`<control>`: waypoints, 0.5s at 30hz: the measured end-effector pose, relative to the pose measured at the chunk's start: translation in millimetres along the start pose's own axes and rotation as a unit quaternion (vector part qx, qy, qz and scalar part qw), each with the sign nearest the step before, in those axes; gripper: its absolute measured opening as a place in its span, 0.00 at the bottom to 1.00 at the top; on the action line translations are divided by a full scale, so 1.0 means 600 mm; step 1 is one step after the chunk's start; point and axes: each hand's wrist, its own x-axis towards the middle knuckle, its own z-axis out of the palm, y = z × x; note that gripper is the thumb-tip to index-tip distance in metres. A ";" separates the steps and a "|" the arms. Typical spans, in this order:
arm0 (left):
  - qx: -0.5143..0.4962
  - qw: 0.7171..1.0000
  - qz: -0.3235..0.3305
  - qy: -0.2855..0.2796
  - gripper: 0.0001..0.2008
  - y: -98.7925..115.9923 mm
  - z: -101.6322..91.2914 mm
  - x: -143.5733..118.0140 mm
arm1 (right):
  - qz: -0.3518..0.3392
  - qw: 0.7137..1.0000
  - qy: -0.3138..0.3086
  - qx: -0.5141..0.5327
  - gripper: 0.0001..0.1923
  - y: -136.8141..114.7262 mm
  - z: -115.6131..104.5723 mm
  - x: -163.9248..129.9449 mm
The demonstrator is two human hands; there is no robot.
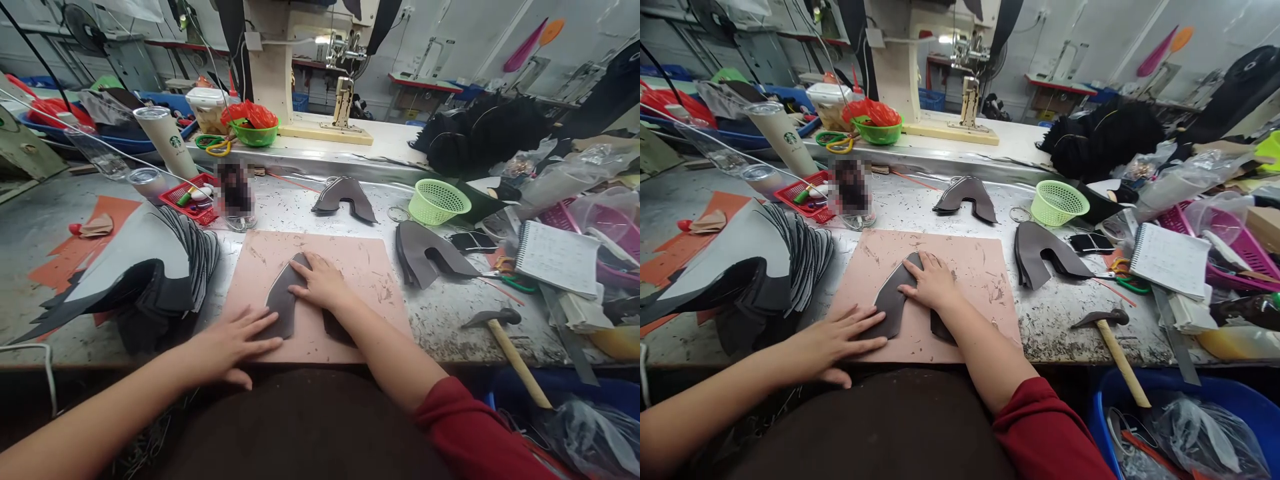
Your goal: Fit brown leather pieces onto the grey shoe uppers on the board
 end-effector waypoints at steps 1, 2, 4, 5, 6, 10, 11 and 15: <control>0.011 1.000 -0.011 0.012 0.34 0.014 0.008 -0.015 | 0.003 1.000 -0.019 0.000 0.37 -0.004 -0.002 -0.001; 0.026 0.999 -0.023 0.030 0.31 0.028 0.013 -0.027 | 0.006 0.999 -0.038 0.001 0.41 -0.008 -0.002 -0.001; 0.053 0.995 -0.041 0.074 0.23 0.055 0.014 -0.043 | 0.012 0.998 -0.068 -0.002 0.49 -0.014 0.001 0.000; 0.061 0.993 -0.042 0.092 0.18 0.066 0.009 -0.043 | 0.015 0.997 -0.078 -0.006 0.52 -0.016 0.003 0.000; 0.063 0.992 -0.044 0.105 0.15 0.074 0.000 -0.037 | 0.017 0.996 -0.083 -0.009 0.53 -0.018 0.006 0.001; 0.041 0.979 -0.104 0.171 0.15 0.080 -0.041 0.036 | 0.016 0.997 -0.075 0.012 0.52 -0.017 0.009 0.004; 0.035 0.972 -0.127 0.195 0.15 0.076 -0.045 0.061 | 0.010 0.996 -0.074 0.038 0.49 -0.014 0.006 0.004; 0.036 0.959 -0.179 0.216 0.15 0.050 -0.023 0.139 | 0.055 0.981 0.027 0.183 0.30 0.016 -0.020 -0.009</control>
